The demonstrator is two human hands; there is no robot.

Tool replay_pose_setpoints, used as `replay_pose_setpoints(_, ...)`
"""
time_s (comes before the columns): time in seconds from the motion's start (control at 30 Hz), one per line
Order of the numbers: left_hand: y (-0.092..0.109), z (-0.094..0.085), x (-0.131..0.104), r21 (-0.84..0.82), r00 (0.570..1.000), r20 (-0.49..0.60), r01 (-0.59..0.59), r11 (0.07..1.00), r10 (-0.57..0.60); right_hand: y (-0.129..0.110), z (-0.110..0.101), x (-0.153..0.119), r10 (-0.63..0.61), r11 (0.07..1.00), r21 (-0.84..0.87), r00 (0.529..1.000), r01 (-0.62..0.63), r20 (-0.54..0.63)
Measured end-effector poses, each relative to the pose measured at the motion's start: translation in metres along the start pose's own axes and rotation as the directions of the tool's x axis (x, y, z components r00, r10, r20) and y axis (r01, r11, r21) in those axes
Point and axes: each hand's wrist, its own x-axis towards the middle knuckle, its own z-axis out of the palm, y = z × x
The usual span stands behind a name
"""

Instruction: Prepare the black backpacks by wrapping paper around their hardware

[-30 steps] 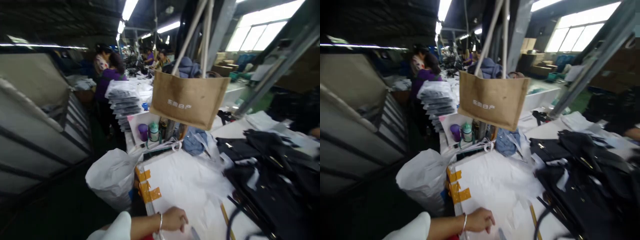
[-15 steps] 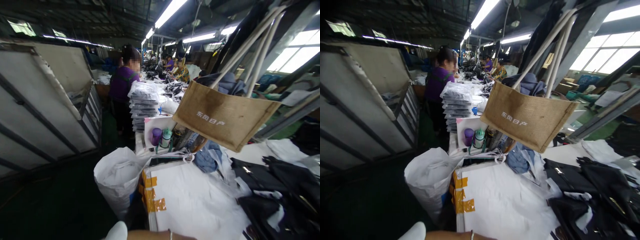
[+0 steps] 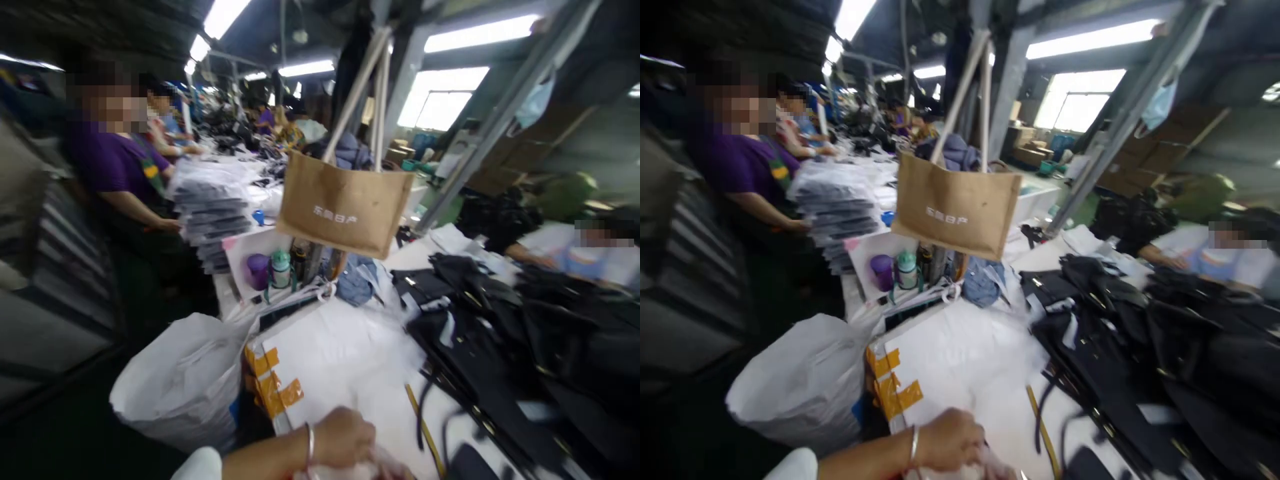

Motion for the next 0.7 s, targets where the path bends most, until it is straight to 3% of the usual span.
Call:
replay_pose_setpoints(0.1,-0.012,0.0,-0.018,0.011,0.995,0.073,0.065,0.998,-0.066,0.015,-0.02,-0.044,0.106,0.993,0.055,0.994,-0.103,-0.042)
replay_pose_setpoints(0.2,-0.035,-0.008,-0.044,0.007,0.98,0.142,0.137,0.991,-0.137,0.017,-0.016,-0.067,0.097,0.995,0.001,0.994,-0.097,0.051)
replay_pose_setpoints(0.27,-0.045,-0.011,-0.058,-0.161,0.95,0.233,0.25,0.955,-0.209,0.016,-0.004,-0.069,0.097,0.994,-0.058,0.988,-0.09,0.124)
replay_pose_setpoints(0.33,-0.048,-0.006,-0.065,-0.423,0.912,0.344,0.362,0.83,-0.222,0.017,0.005,-0.065,0.104,0.994,-0.063,0.98,-0.094,0.168)
replay_pose_setpoints(0.4,-0.05,0.004,-0.062,-0.603,0.891,0.395,0.435,0.668,-0.223,0.022,0.007,-0.059,0.107,0.993,-0.058,0.978,-0.099,0.176)
replay_pose_setpoints(0.47,-0.053,0.016,-0.05,-0.653,0.886,0.376,0.461,0.601,-0.271,0.031,-0.003,-0.049,0.113,0.992,-0.075,0.976,-0.101,0.184)
replay_pose_setpoints(0.57,-0.059,0.029,-0.025,-0.642,0.89,0.312,0.456,0.616,-0.333,0.046,-0.033,-0.028,0.176,0.979,-0.138,0.958,-0.147,0.226)
replay_pose_setpoints(0.63,-0.062,0.032,-0.01,-0.633,0.896,0.252,0.438,0.638,-0.366,0.057,-0.056,-0.013,0.191,0.938,-0.315,0.973,-0.144,0.125)
replay_pose_setpoints(0.7,-0.062,0.032,0.003,-0.633,0.903,0.198,0.415,0.654,-0.381,0.069,-0.074,-0.001,0.135,0.813,-0.572,0.991,-0.11,0.002)
